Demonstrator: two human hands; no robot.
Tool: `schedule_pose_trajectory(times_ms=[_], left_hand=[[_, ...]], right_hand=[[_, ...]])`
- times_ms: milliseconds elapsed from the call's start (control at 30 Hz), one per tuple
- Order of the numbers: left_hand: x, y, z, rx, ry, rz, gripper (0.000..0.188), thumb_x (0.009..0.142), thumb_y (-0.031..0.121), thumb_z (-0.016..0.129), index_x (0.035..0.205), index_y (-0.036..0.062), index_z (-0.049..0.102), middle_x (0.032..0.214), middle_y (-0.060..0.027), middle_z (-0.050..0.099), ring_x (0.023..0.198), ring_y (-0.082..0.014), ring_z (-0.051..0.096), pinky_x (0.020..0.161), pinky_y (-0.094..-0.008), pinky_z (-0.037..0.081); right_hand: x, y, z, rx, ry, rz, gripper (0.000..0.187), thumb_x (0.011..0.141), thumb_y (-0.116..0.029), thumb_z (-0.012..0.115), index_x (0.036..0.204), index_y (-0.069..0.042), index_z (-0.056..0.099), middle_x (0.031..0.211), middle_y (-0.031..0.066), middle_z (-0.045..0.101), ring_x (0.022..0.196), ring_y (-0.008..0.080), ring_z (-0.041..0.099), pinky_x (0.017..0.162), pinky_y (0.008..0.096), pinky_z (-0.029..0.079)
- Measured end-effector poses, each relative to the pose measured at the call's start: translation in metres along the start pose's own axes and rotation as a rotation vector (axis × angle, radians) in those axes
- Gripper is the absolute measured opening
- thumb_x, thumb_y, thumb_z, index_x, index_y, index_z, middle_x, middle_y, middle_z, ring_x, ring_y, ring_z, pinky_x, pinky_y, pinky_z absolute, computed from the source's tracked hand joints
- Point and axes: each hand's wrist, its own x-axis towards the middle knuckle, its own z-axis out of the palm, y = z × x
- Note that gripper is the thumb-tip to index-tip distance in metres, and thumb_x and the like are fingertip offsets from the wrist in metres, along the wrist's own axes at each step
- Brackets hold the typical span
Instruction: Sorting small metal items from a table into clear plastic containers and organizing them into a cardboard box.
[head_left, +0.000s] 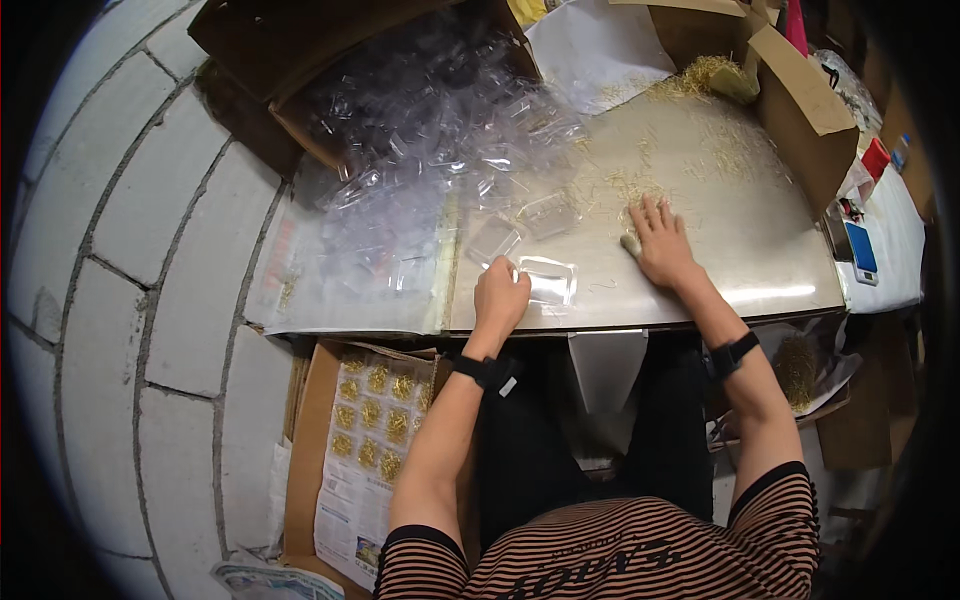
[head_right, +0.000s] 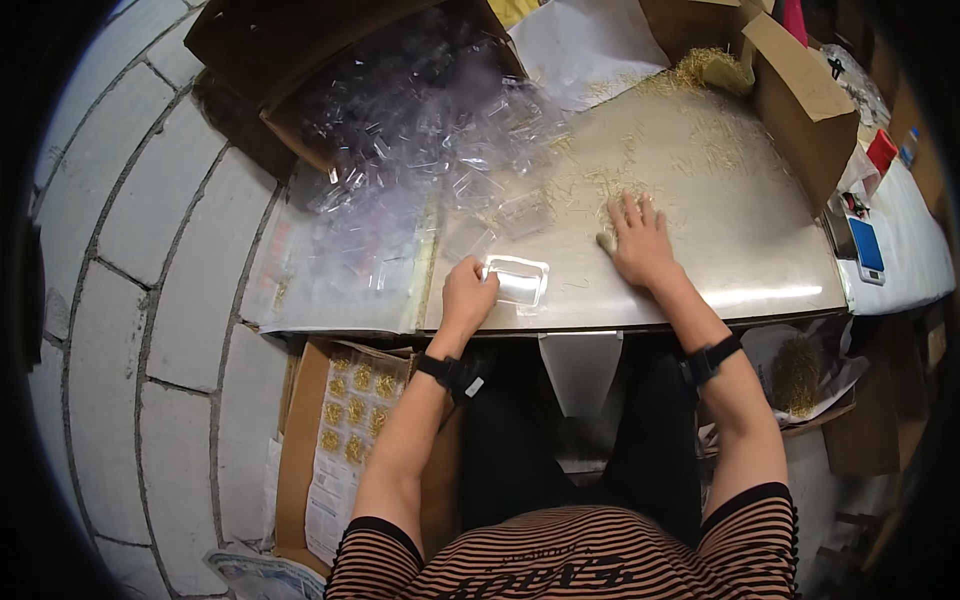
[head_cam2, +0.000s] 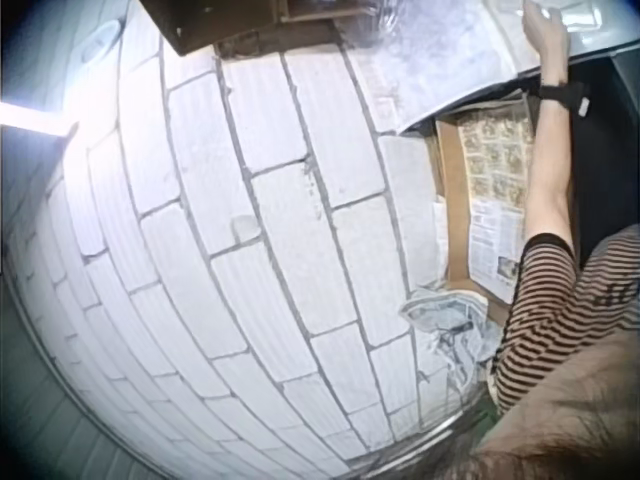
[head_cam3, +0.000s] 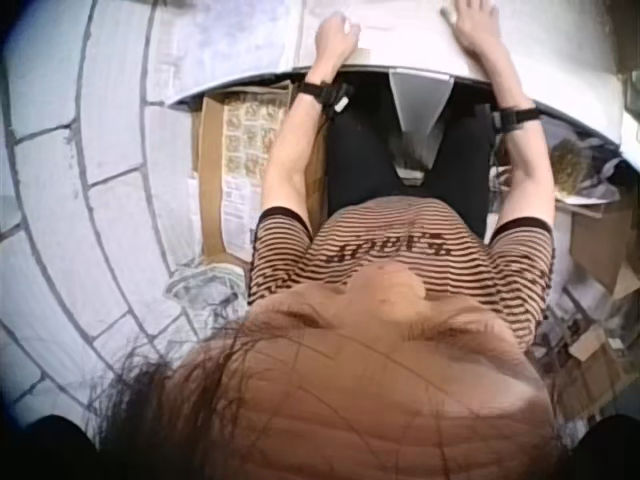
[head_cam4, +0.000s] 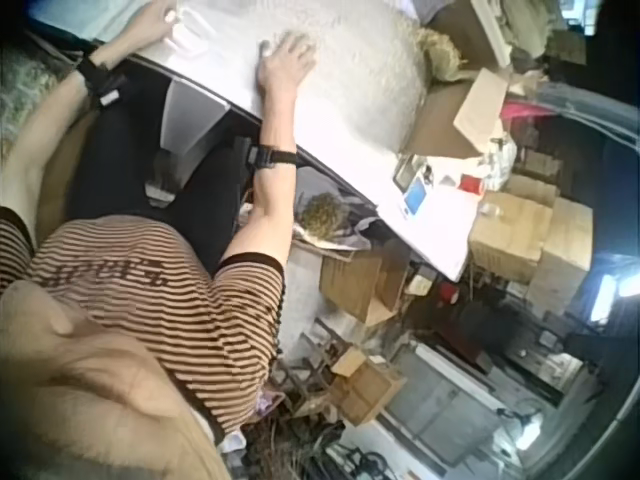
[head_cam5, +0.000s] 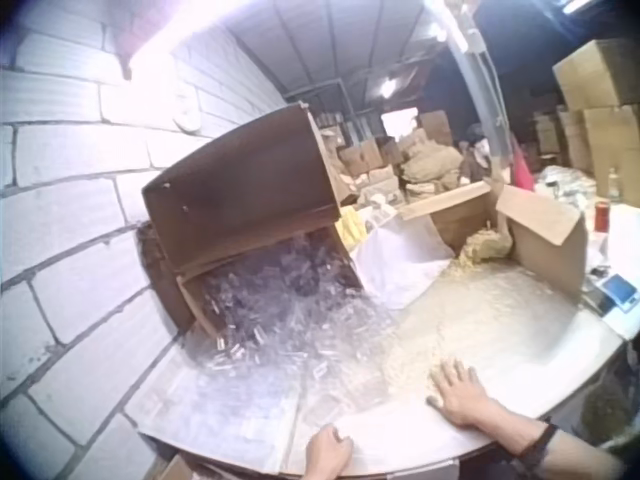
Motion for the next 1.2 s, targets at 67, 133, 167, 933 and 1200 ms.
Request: schedule_pose_trajectory(times_ms=[67, 133, 167, 933, 1200], left_hand=[[-0.021, 0.007, -0.006, -0.882, -0.072, -0.154, 0.014, 0.085, 0.009, 0.058, 0.084, 0.0001, 0.048, 0.090, -0.0208, 0.065, 0.066, -0.0264, 0.067, 0.049, -0.0301, 0.050], [-0.057, 0.019, -0.016, -1.059, -0.036, -0.178, 0.012, 0.085, 0.004, 0.056, 0.082, 0.0014, 0.045, 0.091, -0.0207, 0.064, 0.064, -0.0233, 0.067, 0.046, -0.0250, 0.049], [-0.076, 0.025, -0.016, -1.236, -0.006, -0.193, 0.014, 0.086, -0.001, 0.054, 0.080, 0.0027, 0.042, 0.091, -0.0206, 0.064, 0.062, -0.0201, 0.067, 0.044, -0.0200, 0.047], [-0.195, -0.010, 0.143, -1.780, -0.760, -0.556, 0.048, 0.101, 0.041, 0.026, 0.135, 0.0078, 0.034, 0.128, -0.0196, 0.050, 0.108, -0.0384, 0.059, 0.060, -0.0315, 0.061], [-0.207, -0.024, 0.158, -1.833, -0.923, -0.505, 0.052, 0.099, 0.043, 0.033, 0.136, 0.0061, 0.038, 0.129, -0.0207, 0.051, 0.110, -0.0397, 0.057, 0.063, -0.0303, 0.060]], right_hand=[[-0.015, 0.000, 0.018, 0.049, -0.003, -0.201, 0.062, 0.096, -0.043, 0.037, 0.145, -0.006, 0.027, 0.154, 0.0161, 0.013, 0.142, 0.0378, 0.010, 0.114, 0.0513, 0.012], [-0.021, -0.006, 0.020, 0.091, 0.013, -0.197, 0.061, 0.096, -0.037, 0.041, 0.143, 0.000, 0.027, 0.153, 0.0194, 0.014, 0.141, 0.0390, 0.011, 0.114, 0.0480, 0.014], [-0.021, -0.003, 0.022, 0.129, 0.072, -0.150, 0.060, 0.096, -0.033, 0.043, 0.143, 0.000, 0.027, 0.152, 0.0201, 0.017, 0.141, 0.0396, 0.012, 0.114, 0.0479, 0.015], [-0.175, -0.068, -0.033, 0.553, 0.283, -0.256, 0.044, 0.088, -0.004, 0.053, 0.131, 0.004, 0.044, 0.141, 0.0209, 0.040, 0.133, 0.0351, 0.035, 0.109, 0.0405, 0.031], [-0.217, -0.020, -0.015, 0.751, 0.226, -0.123, 0.038, 0.085, 0.008, 0.051, 0.122, 0.002, 0.054, 0.130, 0.0172, 0.053, 0.127, 0.0309, 0.046, 0.103, 0.0360, 0.038]])
